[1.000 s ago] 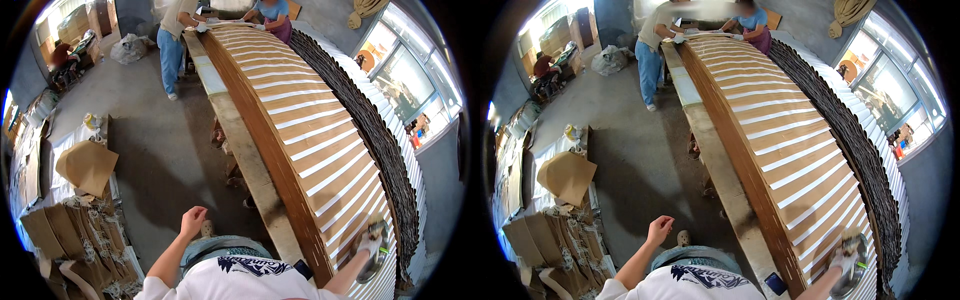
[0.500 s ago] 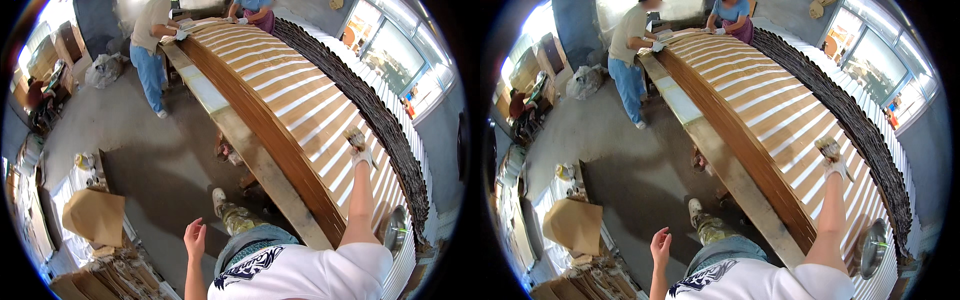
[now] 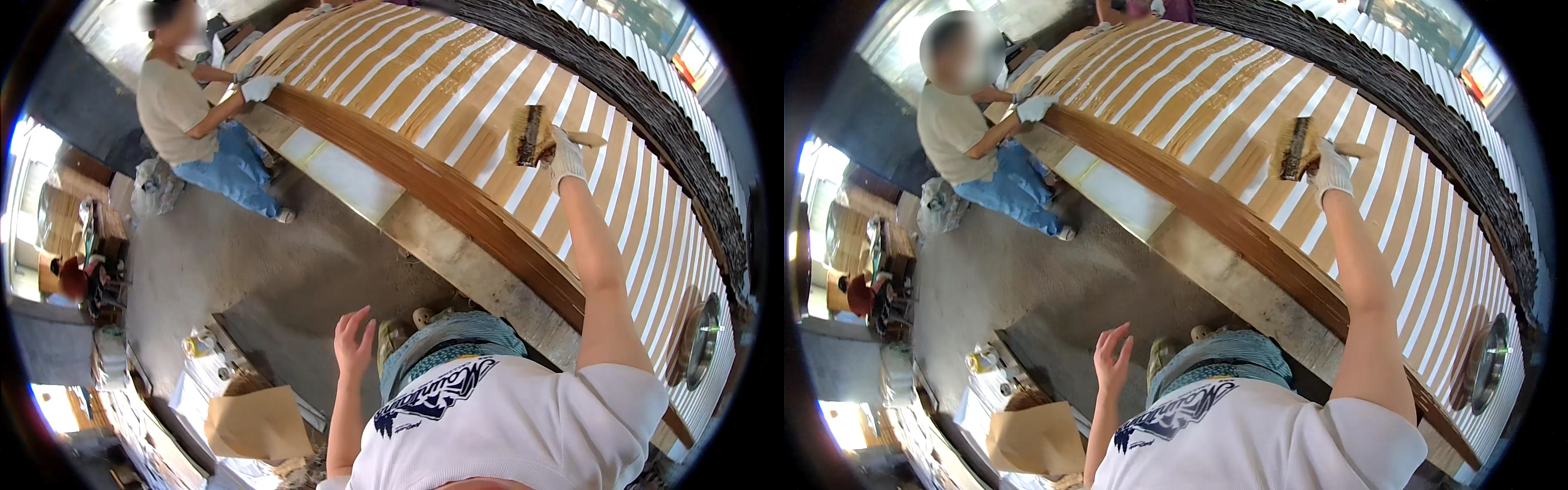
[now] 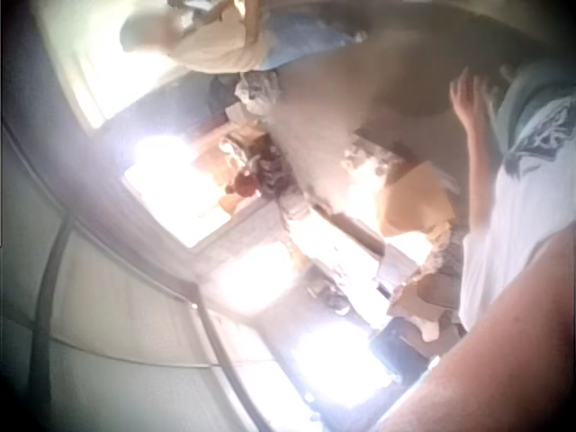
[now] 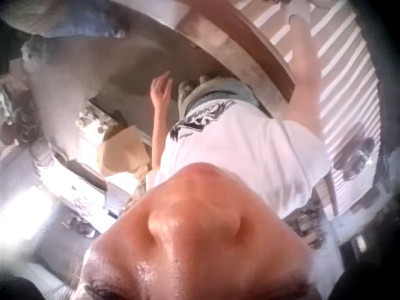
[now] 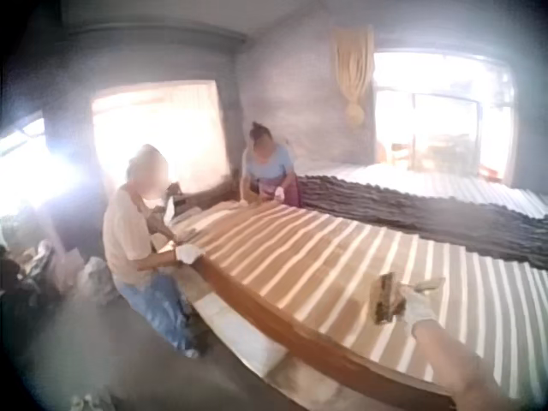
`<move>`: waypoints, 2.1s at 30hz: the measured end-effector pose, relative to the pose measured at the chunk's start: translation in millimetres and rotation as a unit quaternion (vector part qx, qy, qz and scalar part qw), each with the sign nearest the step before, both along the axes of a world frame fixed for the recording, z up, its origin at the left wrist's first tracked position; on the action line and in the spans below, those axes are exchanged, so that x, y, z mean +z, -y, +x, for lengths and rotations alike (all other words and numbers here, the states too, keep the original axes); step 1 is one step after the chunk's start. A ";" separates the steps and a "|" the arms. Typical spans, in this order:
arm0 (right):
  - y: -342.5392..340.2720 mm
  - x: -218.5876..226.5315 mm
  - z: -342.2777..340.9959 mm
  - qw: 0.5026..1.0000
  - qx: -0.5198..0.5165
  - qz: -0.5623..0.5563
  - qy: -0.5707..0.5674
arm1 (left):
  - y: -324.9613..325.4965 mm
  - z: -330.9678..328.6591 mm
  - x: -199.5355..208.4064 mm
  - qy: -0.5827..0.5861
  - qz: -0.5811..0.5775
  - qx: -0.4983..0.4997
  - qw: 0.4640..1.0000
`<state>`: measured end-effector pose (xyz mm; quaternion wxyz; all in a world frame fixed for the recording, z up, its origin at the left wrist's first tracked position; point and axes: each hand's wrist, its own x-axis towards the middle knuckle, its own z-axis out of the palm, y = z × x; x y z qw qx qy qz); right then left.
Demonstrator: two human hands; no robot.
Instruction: The person repeatedly dips a wide brush into a metal bowl of liquid and applies it to the surface of a large cylindrical object wrapped in brown paper with white stripes. The person works along the length of the object, smoothing the liquid into the surface with the brush.
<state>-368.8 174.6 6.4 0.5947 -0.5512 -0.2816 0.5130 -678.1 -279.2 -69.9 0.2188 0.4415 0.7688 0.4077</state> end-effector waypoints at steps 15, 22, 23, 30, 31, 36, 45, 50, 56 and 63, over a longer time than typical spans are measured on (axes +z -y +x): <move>-111.2 -9.9 -113.8 0.931 0.143 0.091 0.322 | -436.2 -136.3 -2.7 -0.302 0.096 -0.490 0.812; -155.3 -10.0 -189.4 0.849 0.085 0.083 0.515 | -493.1 -151.0 -51.6 -0.298 0.115 -0.573 0.755; -163.7 -11.2 -194.0 0.785 0.083 0.069 0.610 | -494.0 -152.3 -54.7 -0.310 0.128 -0.568 0.752; -296.7 -69.4 -136.3 0.725 0.028 -0.025 0.688 | -500.1 -157.7 -82.5 -0.371 0.195 -0.534 0.735; -326.6 -70.8 -125.4 0.719 0.014 -0.026 0.694 | -501.3 -156.8 -86.0 -0.376 0.206 -0.525 0.735; -470.5 -81.0 -68.2 0.688 -0.049 -0.007 0.724 | -504.1 -160.0 -103.2 -0.392 0.216 -0.534 0.717; -596.0 -121.7 -16.2 0.635 -0.071 0.039 0.768 | -492.4 -160.6 -120.1 -0.438 0.222 -0.510 0.706; -538.3 -106.1 -25.9 0.671 0.014 0.035 0.741 | -492.7 -166.2 -109.1 -0.421 0.159 -0.566 0.690; -322.9 -82.0 -97.0 0.638 0.143 0.270 0.707 | -503.7 -150.5 -104.9 -0.393 0.231 -0.508 0.731; -105.6 -54.7 -145.5 0.708 0.318 0.145 0.614 | -492.1 -153.3 -92.3 -0.371 0.161 -0.540 0.738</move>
